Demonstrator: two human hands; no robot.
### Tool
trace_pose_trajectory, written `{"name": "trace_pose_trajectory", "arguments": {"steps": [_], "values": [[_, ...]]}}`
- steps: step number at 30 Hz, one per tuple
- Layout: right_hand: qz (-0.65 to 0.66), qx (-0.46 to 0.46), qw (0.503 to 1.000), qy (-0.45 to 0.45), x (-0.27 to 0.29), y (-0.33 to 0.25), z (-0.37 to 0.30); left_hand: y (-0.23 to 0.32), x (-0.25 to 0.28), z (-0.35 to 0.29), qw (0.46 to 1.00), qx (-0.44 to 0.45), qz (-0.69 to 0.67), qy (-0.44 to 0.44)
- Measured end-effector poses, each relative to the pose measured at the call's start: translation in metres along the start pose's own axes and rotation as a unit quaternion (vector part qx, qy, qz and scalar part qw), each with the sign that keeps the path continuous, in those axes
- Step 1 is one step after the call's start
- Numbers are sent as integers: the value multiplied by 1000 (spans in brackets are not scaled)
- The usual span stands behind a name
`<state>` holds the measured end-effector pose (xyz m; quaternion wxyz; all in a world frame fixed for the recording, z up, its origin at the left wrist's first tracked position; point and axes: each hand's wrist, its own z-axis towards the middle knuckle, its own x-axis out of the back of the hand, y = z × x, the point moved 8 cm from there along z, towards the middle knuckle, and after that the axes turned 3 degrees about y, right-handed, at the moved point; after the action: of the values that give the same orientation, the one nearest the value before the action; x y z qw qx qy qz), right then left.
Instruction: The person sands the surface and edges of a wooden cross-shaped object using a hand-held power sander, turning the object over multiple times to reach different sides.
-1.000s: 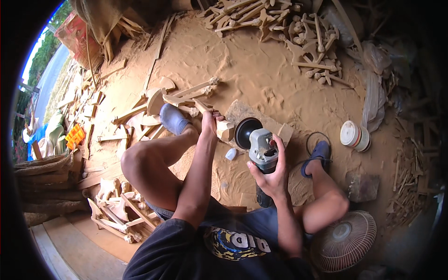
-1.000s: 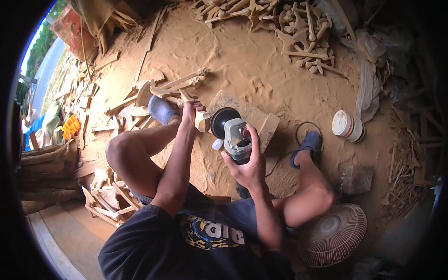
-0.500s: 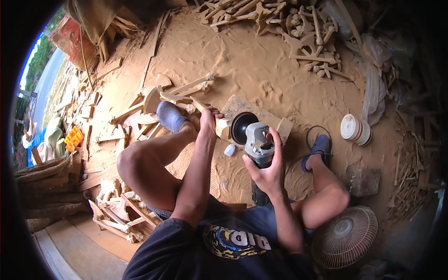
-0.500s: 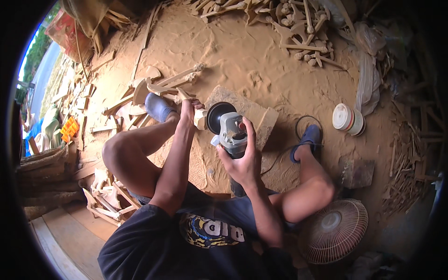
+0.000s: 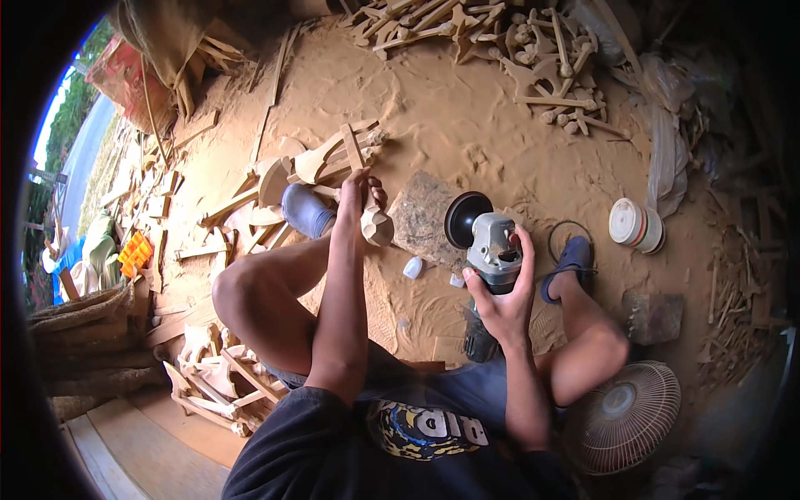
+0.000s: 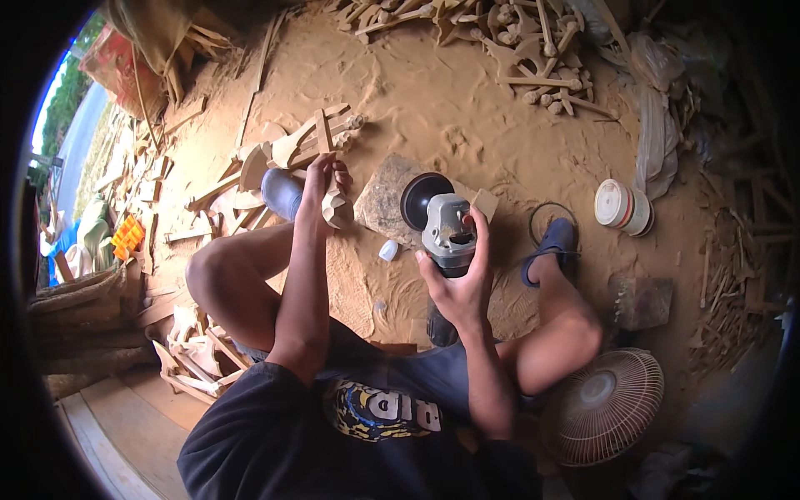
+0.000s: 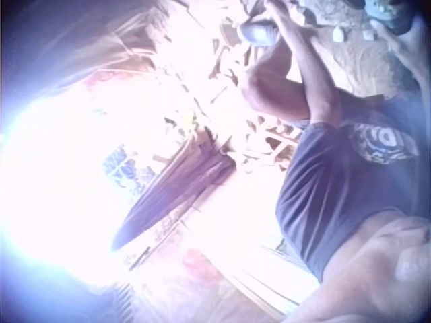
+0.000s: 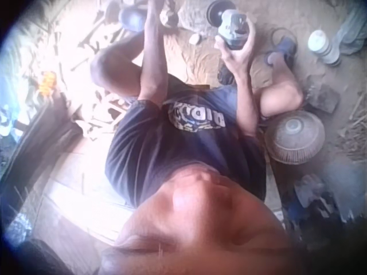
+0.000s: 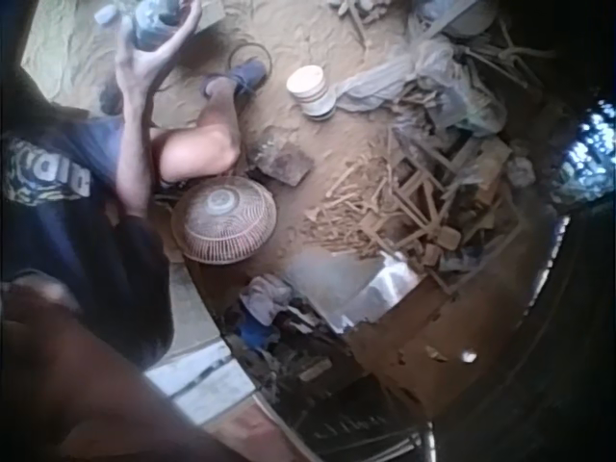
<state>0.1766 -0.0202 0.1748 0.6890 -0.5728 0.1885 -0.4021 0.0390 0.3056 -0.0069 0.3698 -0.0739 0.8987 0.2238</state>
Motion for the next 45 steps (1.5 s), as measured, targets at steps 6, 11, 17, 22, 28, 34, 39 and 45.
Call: {"name": "trace_pose_trajectory", "arguments": {"steps": [6,11,17,22,28,34,39,45], "values": [[-2,2,1000,-29,1,-3,-3,-26,-2,13,976,-81,-197,37],[-20,-7,996,-85,-13,-12,-11,-38,-20,4,976,-149,-158,30],[-4,-47,993,-110,-24,-10,-20,-22,-31,-22,953,-278,-59,101],[-3,-72,992,-107,-25,-10,-16,-15,-36,-34,946,-303,-31,113],[-9,-59,993,-99,-26,-6,-16,-26,-58,-47,940,-327,5,102],[-19,-71,993,-97,-23,-1,-13,-19,-57,-46,939,-334,15,79],[-46,-62,994,-71,-15,13,-14,-6,-51,-44,945,-326,-24,24],[-63,-31,998,-5,7,22,-6,6,-77,-75,913,-394,80,-75]]}}
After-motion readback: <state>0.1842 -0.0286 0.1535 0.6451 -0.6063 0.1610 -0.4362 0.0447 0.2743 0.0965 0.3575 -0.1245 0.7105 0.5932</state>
